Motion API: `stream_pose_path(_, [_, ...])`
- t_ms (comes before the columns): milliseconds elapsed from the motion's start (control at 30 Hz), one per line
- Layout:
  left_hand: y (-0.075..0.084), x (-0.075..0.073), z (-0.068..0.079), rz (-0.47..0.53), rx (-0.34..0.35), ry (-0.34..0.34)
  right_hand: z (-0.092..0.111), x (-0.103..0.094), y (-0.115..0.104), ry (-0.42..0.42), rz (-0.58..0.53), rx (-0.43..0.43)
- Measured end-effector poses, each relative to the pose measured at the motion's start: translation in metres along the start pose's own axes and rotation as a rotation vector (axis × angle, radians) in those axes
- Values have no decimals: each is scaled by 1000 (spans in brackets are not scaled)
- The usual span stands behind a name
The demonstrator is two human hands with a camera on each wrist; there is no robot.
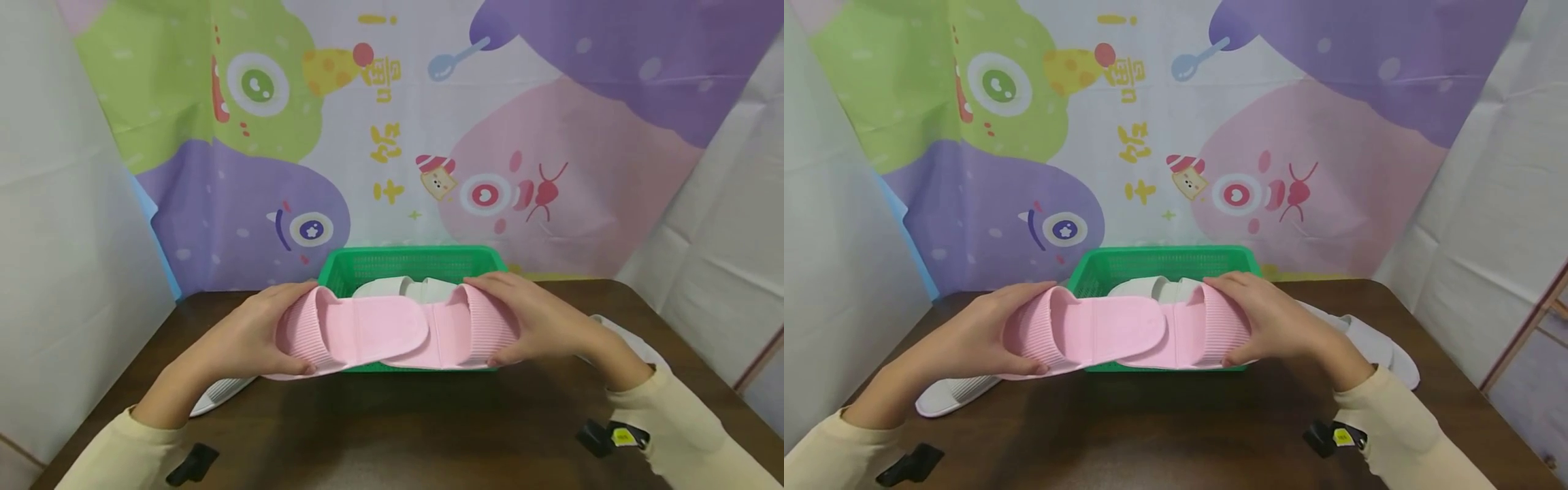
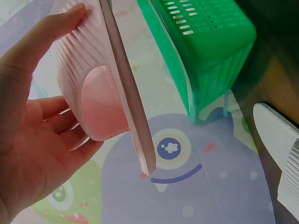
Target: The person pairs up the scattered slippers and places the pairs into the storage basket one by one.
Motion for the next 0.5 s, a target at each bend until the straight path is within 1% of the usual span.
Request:
stream_pose_path(133, [2, 1, -2, 0, 1, -4, 0, 0, -2, -4, -3, -5])
stream_pose_path(367, [3, 2, -3, 2, -4, -18, 2, 1, -3, -10, -10, 13])
stream_pose_path(500, [3, 1, -2, -5, -2, -12, 0, 0, -4, -6, -2, -2])
Point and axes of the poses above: each hand's wrist, its own z-axis away from the middle knuckle, its own x-axis out of the palm, y = z × x, the point moved 3 cm from there along -z, towards the middle knuckle, and after that the axes turned 3 degrees about x, right-handed, at the moved point
